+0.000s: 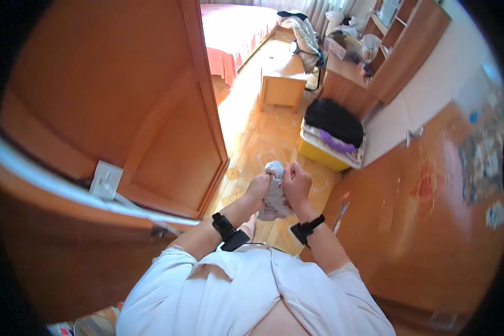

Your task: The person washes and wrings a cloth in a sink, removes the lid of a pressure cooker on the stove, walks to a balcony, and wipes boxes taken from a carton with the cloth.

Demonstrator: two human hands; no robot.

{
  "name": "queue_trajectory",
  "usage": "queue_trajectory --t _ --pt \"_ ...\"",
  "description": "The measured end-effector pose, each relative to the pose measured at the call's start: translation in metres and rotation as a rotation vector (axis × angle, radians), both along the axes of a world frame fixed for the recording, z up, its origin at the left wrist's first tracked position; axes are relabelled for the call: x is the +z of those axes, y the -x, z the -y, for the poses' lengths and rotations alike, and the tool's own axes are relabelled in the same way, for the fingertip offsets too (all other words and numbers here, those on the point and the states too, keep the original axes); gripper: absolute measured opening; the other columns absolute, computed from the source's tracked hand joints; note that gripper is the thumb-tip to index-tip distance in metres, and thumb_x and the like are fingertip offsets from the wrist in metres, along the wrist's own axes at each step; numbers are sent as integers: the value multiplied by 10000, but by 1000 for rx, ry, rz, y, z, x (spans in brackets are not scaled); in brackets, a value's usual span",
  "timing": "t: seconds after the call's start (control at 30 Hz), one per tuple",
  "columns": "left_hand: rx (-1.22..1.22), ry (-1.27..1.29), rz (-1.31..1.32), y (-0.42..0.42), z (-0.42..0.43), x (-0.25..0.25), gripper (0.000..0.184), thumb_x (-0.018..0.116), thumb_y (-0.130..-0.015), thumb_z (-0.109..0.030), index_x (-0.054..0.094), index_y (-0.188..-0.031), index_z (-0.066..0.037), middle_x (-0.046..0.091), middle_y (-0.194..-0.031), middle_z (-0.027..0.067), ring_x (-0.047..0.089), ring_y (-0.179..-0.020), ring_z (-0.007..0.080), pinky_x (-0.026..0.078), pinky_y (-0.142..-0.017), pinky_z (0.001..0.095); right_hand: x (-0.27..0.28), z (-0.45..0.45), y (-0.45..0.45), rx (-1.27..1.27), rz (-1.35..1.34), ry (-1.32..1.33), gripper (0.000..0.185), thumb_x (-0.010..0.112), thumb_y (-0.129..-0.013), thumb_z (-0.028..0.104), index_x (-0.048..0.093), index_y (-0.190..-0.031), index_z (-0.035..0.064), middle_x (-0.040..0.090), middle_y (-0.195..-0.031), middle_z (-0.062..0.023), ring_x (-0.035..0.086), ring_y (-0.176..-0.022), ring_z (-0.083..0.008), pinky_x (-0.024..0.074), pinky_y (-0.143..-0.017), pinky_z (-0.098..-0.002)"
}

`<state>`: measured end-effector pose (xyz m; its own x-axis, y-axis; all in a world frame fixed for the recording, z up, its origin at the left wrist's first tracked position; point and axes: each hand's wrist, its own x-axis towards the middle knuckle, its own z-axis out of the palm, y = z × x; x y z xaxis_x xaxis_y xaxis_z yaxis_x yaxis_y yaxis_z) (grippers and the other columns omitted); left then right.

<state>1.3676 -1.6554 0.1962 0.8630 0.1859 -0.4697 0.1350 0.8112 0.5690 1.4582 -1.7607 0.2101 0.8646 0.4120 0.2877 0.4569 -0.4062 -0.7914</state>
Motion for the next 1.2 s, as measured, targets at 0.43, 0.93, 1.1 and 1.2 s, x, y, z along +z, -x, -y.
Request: queue_trajectory --t 0.43,0.93,1.1,1.2 --pt "346 -90 113 -276 -293 51 285 553 -1067 -229 502 -1277 -42 657 -1105 113 667 -1024 188 584 -890 350 66 -250 -237 394 11 -324 329 785 -904 250 630 -1133 71 668 -1056 -70 666 -942 -174 545 -795 -324" --pt "510 -161 121 -570 -581 14 291 398 -1099 -231 614 -1185 -56 689 -1060 71 688 -898 183 567 -813 336 25 -614 -600 422 -110 -36 289 643 -988 334 648 -893 61 677 -711 -144 683 -695 -354 513 -652 -467" --pt "477 -474 -281 -541 -688 32 489 435 -1062 -551 565 -1338 -169 618 -1274 65 590 -1172 232 471 -1024 417 46 -732 -620 817 -199 -346 128 707 -932 212 714 -995 101 721 -864 -95 696 -782 -276 539 -694 -401" --pt "524 88 232 -533 -739 57 651 421 -1006 -689 557 -1404 -192 606 -1396 85 576 -1280 259 470 -1072 470 63 -786 -604 1321 172 -155 342 753 -848 116 735 -1187 164 742 -959 -76 685 -903 -298 538 -812 -413"
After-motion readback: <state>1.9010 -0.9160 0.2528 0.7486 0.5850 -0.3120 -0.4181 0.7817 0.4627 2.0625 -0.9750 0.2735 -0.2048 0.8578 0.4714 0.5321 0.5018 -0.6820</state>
